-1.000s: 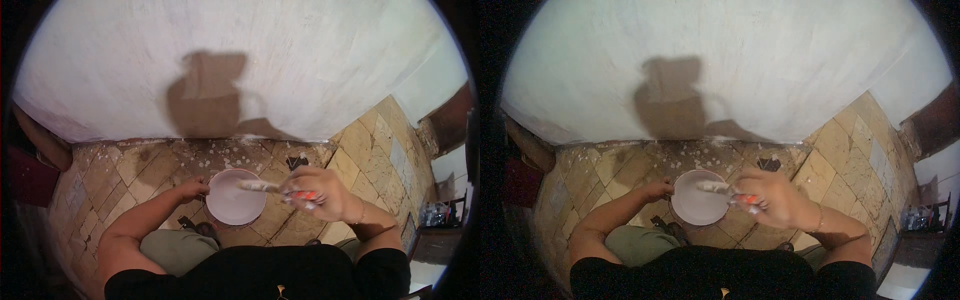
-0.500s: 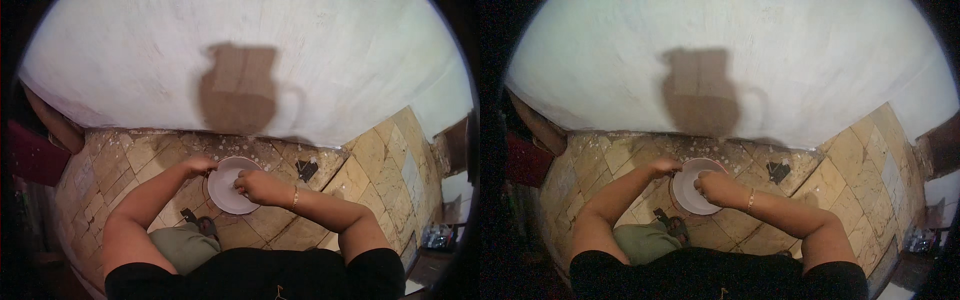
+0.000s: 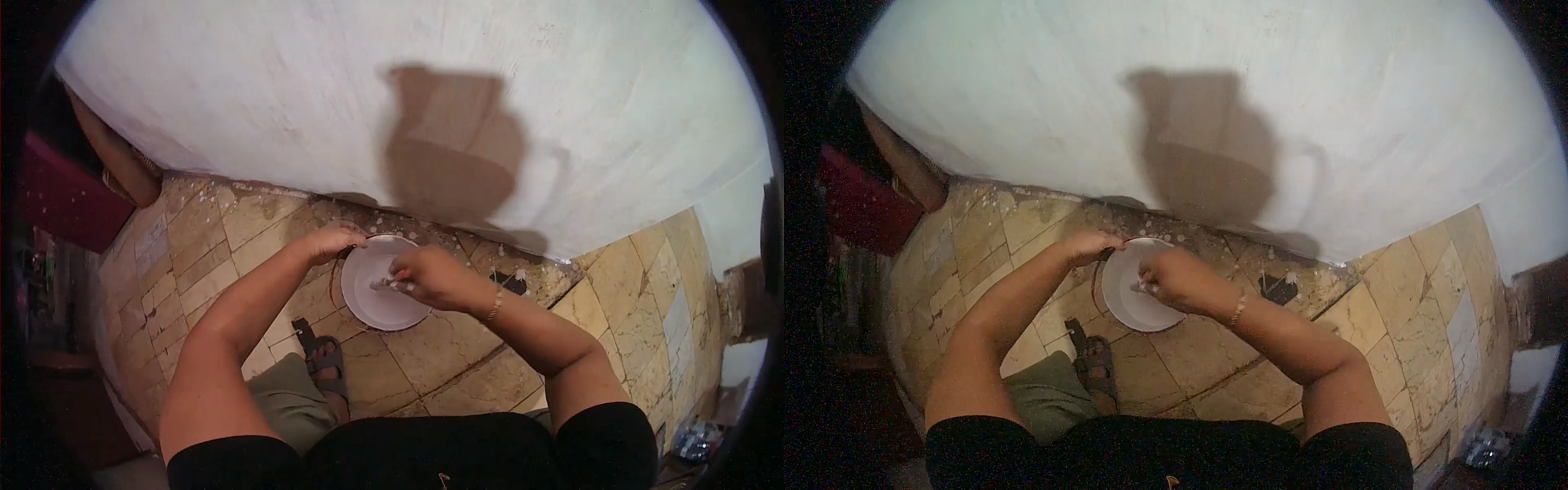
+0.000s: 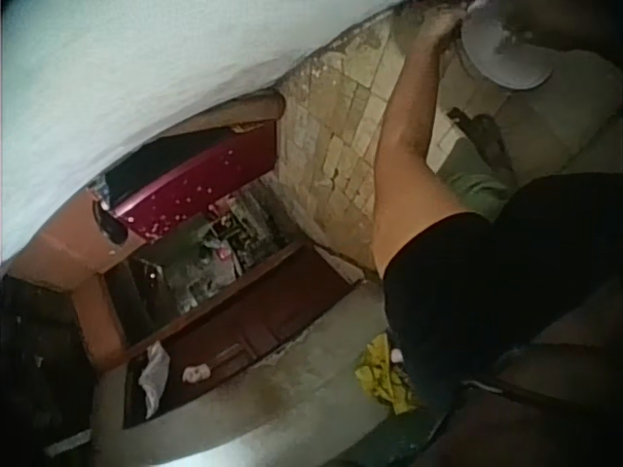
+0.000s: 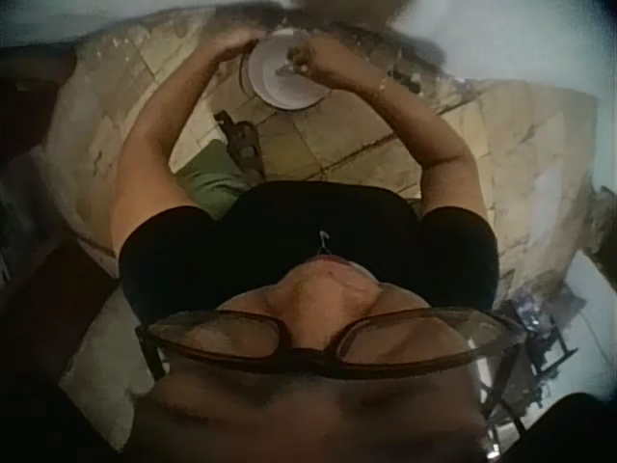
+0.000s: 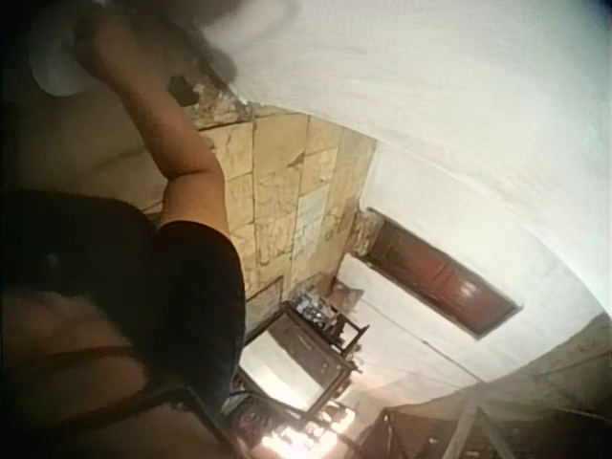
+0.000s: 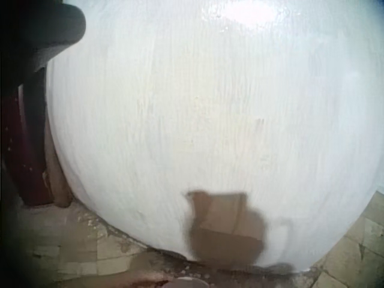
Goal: The person applies white paint to a wall using a brush, dipping the brush into a bucket between strokes.
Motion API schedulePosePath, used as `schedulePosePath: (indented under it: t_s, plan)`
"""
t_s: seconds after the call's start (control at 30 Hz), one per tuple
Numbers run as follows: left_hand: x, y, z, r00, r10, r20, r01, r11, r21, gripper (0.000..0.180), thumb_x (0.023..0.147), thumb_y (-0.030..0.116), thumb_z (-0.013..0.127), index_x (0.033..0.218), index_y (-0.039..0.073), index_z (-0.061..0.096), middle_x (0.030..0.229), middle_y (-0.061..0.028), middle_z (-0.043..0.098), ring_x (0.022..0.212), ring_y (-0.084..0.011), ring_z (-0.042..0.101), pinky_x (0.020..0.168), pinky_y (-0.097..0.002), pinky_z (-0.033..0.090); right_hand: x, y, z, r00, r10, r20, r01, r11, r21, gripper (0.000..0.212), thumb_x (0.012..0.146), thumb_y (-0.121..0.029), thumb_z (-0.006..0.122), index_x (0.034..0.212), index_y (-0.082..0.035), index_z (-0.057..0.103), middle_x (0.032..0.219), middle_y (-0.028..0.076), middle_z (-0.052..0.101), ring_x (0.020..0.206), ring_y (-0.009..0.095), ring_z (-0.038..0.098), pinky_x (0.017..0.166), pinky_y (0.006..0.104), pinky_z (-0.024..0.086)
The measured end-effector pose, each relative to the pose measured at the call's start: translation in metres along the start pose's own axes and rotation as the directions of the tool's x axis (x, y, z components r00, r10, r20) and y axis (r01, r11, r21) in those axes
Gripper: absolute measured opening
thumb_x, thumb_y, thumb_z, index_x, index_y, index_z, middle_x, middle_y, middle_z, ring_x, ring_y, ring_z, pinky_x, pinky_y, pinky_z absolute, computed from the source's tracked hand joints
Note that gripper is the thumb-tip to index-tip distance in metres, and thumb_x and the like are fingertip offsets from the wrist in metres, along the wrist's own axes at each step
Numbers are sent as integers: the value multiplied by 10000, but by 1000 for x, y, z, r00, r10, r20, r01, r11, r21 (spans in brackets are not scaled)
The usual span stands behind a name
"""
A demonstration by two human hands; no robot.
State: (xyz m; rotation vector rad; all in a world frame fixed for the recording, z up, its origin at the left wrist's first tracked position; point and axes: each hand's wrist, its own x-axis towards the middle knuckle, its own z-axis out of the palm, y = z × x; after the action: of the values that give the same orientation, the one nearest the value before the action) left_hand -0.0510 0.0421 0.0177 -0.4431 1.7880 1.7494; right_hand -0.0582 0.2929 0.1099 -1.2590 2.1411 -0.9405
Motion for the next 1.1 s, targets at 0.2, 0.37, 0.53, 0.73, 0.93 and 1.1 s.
schedulePosePath:
  t_s: [0.2,0.37,0.53,0.73,0.93,1.1]
  plan:
    - [-40,-15,0,982,-179,-61,175,983,-61,293,789,186,632,994,-15,573,916,-101,592,830,-201,595,759,-366,517,-31,-41,-53,977,-99,-191,118,989,94,250,823,-228,661,879,11,617,816,209,616,751,360,609,659,420,471]
    - [-41,-15,-15,963,-262,64,266,960,-80,276,803,146,613,1011,-29,567,948,-114,598,841,-233,626,810,-389,535,-46,-31,-30,942,-31,-334,87,984,155,156,782,-117,693,861,-7,616,792,154,606,730,317,597,660,362,472]
    - [-40,-19,-21,961,-231,151,243,968,-64,263,829,63,582,1050,-69,533,1042,-191,605,910,-280,637,892,-433,499,-49,-12,9,959,-1,-283,1,1000,0,158,751,-87,684,869,-15,607,837,159,603,769,338,592,667,385,477]
    - [-39,-33,-29,938,-165,304,208,971,-115,236,812,104,632,999,-31,582,944,-159,642,873,-262,647,838,-405,521,-59,-16,21,945,-8,-327,-14,998,-66,150,763,-91,672,883,-30,606,828,151,591,764,348,582,653,395,471]
    - [-39,-48,-37,902,-206,380,250,966,-71,223,838,109,612,1012,-28,595,924,-154,657,841,-249,650,844,-403,511,-57,-26,34,944,-63,-323,-25,965,-260,146,759,-83,662,887,-54,598,858,133,577,748,342,578,629,400,468]
    - [-36,-53,-31,900,-133,415,180,981,-74,227,832,107,611,1016,-25,595,915,-151,658,810,-241,653,830,-396,521,-65,-47,39,968,8,-250,-72,966,-248,158,768,-73,633,918,-48,588,903,137,575,789,344,583,668,405,486]
